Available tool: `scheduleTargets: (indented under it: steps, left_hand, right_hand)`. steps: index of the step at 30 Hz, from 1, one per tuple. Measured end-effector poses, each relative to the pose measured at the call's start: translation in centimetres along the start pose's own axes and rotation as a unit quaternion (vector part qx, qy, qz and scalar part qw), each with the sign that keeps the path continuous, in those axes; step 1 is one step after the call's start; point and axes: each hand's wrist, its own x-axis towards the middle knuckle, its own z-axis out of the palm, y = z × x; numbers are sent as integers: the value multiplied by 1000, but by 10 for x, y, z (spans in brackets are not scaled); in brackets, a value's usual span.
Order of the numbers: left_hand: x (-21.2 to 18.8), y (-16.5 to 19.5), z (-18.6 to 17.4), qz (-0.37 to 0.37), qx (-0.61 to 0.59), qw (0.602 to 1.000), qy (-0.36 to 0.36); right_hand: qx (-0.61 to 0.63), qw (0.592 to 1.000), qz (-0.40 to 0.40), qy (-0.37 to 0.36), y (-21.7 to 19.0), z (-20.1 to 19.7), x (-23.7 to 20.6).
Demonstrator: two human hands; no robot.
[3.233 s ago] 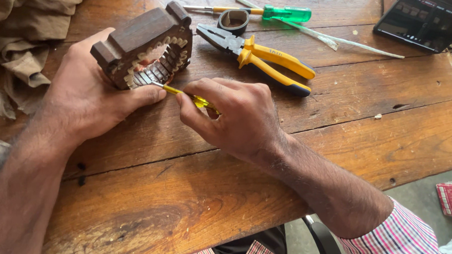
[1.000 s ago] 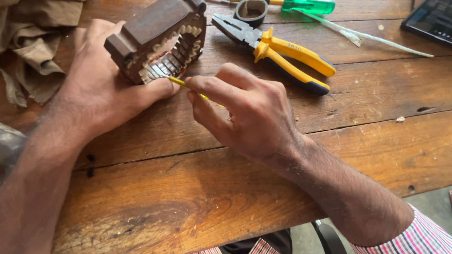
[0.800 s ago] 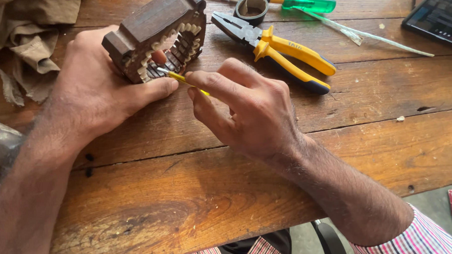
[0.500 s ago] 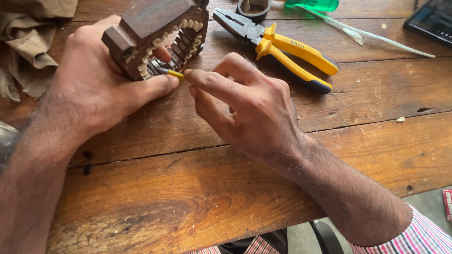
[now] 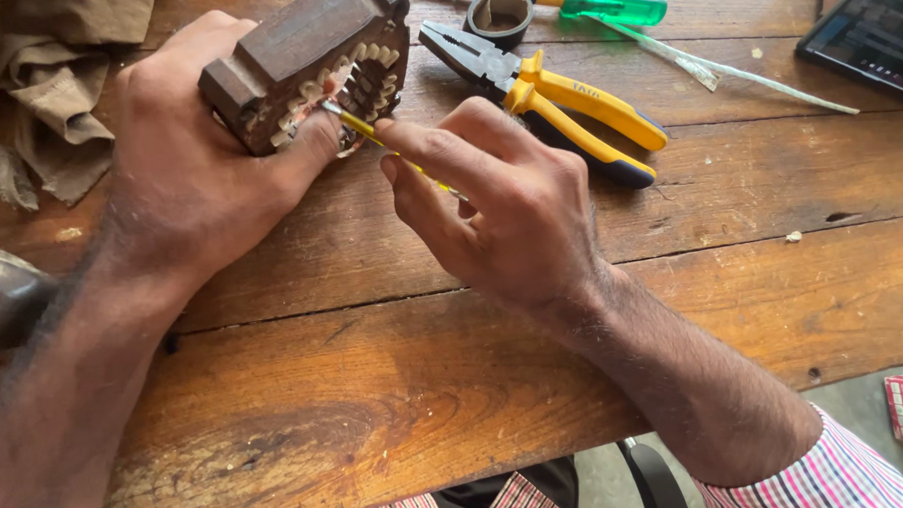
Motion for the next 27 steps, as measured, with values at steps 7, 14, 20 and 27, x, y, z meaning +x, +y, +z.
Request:
scheduleTargets:
  steps: [7, 14, 20, 27]
  left_hand:
    - [-3, 0, 2, -13, 34, 999, 11]
    - [-1, 5, 0, -58, 45, 997, -5]
    - [-1, 4, 0, -38, 65, 997, 1]
    - [1, 5, -1, -72, 72, 995, -20]
  right_hand:
    - [-5, 1000, -1, 11, -2, -1, -1]
    - [-14, 1000, -4, 17, -1, 0, 0]
    - [-7, 1000, -1, 5, -1, -1, 0]
    - [-2, 1000, -15, 11, 1, 1, 0]
